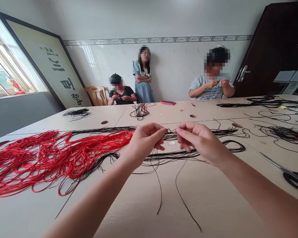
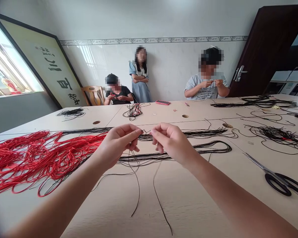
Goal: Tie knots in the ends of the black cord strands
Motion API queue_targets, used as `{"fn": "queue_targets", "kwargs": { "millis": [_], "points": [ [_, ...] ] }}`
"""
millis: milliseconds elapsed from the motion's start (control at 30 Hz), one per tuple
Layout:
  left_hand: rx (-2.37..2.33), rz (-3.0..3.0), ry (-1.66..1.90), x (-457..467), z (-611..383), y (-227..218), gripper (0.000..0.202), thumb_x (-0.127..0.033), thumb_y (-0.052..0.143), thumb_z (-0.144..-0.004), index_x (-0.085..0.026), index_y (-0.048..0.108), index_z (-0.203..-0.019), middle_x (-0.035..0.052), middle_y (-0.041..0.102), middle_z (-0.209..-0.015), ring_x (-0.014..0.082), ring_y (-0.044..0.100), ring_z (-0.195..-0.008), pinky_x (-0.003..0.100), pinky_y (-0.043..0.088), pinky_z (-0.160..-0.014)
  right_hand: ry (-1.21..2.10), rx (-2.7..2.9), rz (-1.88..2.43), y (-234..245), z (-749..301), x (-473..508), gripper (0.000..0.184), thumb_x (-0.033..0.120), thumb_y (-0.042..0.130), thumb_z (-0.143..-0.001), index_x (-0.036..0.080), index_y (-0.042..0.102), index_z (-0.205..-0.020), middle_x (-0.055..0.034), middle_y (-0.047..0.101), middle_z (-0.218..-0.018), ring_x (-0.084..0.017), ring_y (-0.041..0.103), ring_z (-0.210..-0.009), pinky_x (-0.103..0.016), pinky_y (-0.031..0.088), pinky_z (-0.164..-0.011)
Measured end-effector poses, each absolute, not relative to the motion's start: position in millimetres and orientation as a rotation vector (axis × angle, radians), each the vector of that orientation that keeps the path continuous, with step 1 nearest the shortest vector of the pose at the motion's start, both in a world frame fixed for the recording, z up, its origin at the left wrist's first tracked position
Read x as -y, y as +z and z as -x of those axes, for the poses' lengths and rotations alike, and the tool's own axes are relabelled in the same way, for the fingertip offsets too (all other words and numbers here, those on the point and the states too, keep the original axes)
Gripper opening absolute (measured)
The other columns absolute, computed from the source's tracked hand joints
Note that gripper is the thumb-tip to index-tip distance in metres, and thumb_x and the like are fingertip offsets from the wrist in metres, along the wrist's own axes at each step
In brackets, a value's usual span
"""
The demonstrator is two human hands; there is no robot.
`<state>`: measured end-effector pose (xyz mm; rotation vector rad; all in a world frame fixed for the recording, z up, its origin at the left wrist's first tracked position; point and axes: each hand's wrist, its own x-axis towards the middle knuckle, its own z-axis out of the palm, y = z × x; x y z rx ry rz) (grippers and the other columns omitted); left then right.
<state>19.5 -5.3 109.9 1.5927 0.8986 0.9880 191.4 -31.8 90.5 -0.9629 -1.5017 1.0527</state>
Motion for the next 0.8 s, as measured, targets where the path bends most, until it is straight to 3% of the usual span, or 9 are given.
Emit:
{"fn": "queue_targets", "kwargs": {
  "millis": [100, 233, 500, 700, 800],
  "points": [
    [-0.943, -1.657, 0.932, 5.3, -19.2, 109.0, 0.021, -0.036, 0.060, -0.078, -0.015, 0.058, -0.077, -0.0037, 0.050, -0.055, 0.0059, 0.050, -0.049, 0.020, 0.048, -0.051, 0.849, 1.552, 1.095, 98.5, -199.3, 33.4, 0.019, 0.035, 0.054, -0.084, 0.018, 0.058, -0.078, 0.0047, 0.042, -0.059, -0.005, 0.033, -0.047, -0.020, 0.028, -0.044],
    [-0.961, -1.710, 0.893, 7.0, -19.4, 108.5, 0.021, -0.036, 0.059, -0.079, -0.015, 0.058, -0.076, -0.0039, 0.050, -0.054, 0.0047, 0.049, -0.048, 0.015, 0.044, -0.048, 0.579, 1.623, 1.197, 105.2, -204.8, 36.6, 0.017, 0.031, 0.055, -0.083, 0.017, 0.061, -0.076, 0.0020, 0.048, -0.064, -0.008, 0.038, -0.056, -0.021, 0.029, -0.049],
    [-1.040, -1.852, 0.779, 12.5, -17.6, 110.4, 0.021, -0.038, 0.055, -0.081, -0.017, 0.058, -0.077, -0.0036, 0.052, -0.053, 0.0051, 0.050, -0.048, 0.013, 0.030, -0.041, 0.459, 1.643, 1.257, 106.4, -210.8, 37.0, 0.015, 0.028, 0.056, -0.080, 0.016, 0.063, -0.073, 0.0020, 0.043, -0.059, -0.009, 0.033, -0.054, -0.023, 0.027, -0.047],
    [-1.005, -1.867, 0.729, 16.3, -18.7, 113.6, 0.018, -0.034, 0.054, -0.081, -0.018, 0.057, -0.075, -0.0034, 0.051, -0.053, 0.0071, 0.052, -0.050, 0.015, 0.027, -0.040, 0.405, 1.657, 1.310, 115.0, -208.9, 43.7, 0.016, 0.026, 0.057, -0.079, 0.016, 0.062, -0.069, 0.0038, 0.033, -0.054, -0.008, 0.027, -0.050, -0.023, 0.022, -0.044],
    [-0.985, -1.840, 0.717, 15.1, -19.1, 112.3, 0.017, -0.033, 0.055, -0.080, -0.017, 0.058, -0.074, -0.0030, 0.051, -0.054, 0.0080, 0.054, -0.052, 0.016, 0.033, -0.044, 0.375, 1.677, 1.311, 111.8, -209.2, 40.7, 0.016, 0.027, 0.056, -0.080, 0.016, 0.062, -0.070, 0.0040, 0.033, -0.053, -0.008, 0.028, -0.050, -0.023, 0.024, -0.044]
  ]
}}
